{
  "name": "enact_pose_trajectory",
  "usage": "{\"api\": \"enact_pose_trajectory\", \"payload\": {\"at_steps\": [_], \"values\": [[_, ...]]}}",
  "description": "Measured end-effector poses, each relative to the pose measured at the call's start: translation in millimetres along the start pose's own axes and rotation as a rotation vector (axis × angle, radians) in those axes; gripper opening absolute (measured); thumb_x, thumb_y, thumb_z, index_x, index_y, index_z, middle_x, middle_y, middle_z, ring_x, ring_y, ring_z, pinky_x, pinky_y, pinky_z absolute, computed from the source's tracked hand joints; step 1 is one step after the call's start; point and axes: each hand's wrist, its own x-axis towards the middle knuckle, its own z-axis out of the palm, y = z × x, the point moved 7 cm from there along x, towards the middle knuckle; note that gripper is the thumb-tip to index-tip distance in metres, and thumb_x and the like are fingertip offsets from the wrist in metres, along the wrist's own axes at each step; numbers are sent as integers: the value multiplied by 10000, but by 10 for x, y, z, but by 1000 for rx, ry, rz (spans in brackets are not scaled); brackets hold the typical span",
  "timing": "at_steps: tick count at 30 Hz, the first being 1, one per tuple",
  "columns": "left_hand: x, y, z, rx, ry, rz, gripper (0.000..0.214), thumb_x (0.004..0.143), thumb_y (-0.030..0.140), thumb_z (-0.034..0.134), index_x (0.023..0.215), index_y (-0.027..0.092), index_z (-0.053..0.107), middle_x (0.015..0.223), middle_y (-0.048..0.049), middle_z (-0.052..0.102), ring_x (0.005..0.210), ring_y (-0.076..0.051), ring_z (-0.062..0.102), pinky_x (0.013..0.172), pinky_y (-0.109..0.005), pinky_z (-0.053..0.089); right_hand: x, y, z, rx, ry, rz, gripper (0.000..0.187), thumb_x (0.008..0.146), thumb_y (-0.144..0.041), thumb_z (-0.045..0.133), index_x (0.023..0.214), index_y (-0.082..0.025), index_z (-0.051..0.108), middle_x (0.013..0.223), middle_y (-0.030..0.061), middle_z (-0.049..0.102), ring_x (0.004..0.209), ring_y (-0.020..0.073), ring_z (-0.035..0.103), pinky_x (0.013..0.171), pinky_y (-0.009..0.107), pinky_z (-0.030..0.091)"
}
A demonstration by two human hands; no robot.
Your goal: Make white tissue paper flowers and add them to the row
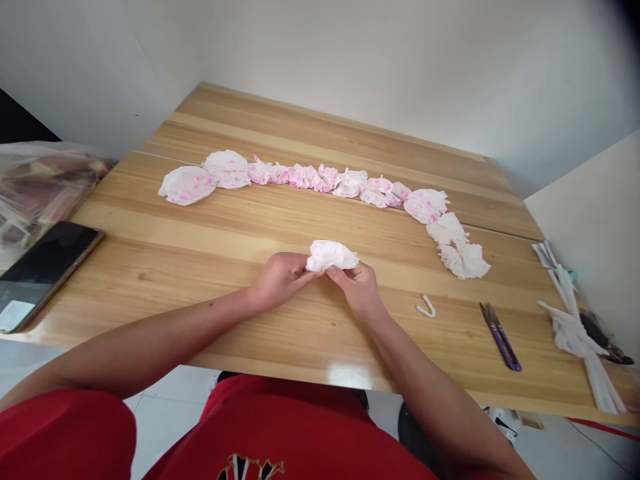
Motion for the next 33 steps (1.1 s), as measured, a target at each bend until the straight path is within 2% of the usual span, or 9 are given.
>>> {"api": "enact_pose_trajectory", "payload": {"at_steps": [3,7,10,13,17,20,23,29,33], "values": [[12,-106,61,-222,-52,-121,236,836,339,617,726,131,636,622,16,618,545,-81,523,528,-172,375,4,23,-48,-40,28,-22,250,794,-429,640,792,-181,665,769,21,681,711,167,614,680,295,500],[-4,-157,102,-398,-55,-146,165,788,286,654,825,126,640,713,1,655,605,-92,578,560,-166,431,-36,-103,-104,-241,58,-210,167,811,-319,635,709,-188,629,739,7,654,692,146,601,659,263,479],[-17,-119,74,-388,-36,-79,103,780,225,651,779,129,613,709,-6,659,638,-103,612,573,-164,445,-84,-191,-112,-297,70,-339,102,826,-256,621,742,-199,626,760,7,666,674,139,606,638,258,479],[-20,-11,11,-265,-16,35,66,784,181,645,771,133,601,675,-3,658,581,-89,595,540,-157,422,-133,-269,-105,-301,72,-448,26,831,-212,621,819,-217,643,816,20,681,706,148,622,640,270,485],[-20,157,-44,-141,-17,217,86,837,189,614,768,141,592,686,-28,677,600,-104,625,562,-176,434,-172,-345,-74,-258,22,-526,89,835,-150,607,830,-228,647,801,26,667,725,151,622,638,279,483],[-27,234,-49,-125,-31,342,62,865,181,592,811,151,597,765,-55,700,680,-121,652,618,-197,459,-177,-360,-47,-258,-22,-540,112,848,-149,578,846,-233,651,792,31,672,738,162,626,643,293,491],[-28,243,-44,-101,-23,401,21,868,165,588,855,159,603,791,-60,700,714,-130,654,643,-212,467,-174,-343,-45,-296,-8,-541,110,860,-174,564,865,-236,655,804,37,682,757,171,636,653,304,497],[13,112,-37,-19,51,290,104,889,198,550,849,146,631,762,-55,691,676,-127,643,611,-209,458,-122,-231,-91,-398,95,-456,52,856,-232,590,836,-223,637,819,28,682,726,158,628,651,280,477],[58,-4,-120,16,162,207,213,896,264,560,1062,145,620,959,-89,704,791,-139,651,682,-229,489,-28,-73,-103,-394,79,-273,94,832,-270,608,767,-203,608,730,3,653,647,141,585,613,254,447]]}}
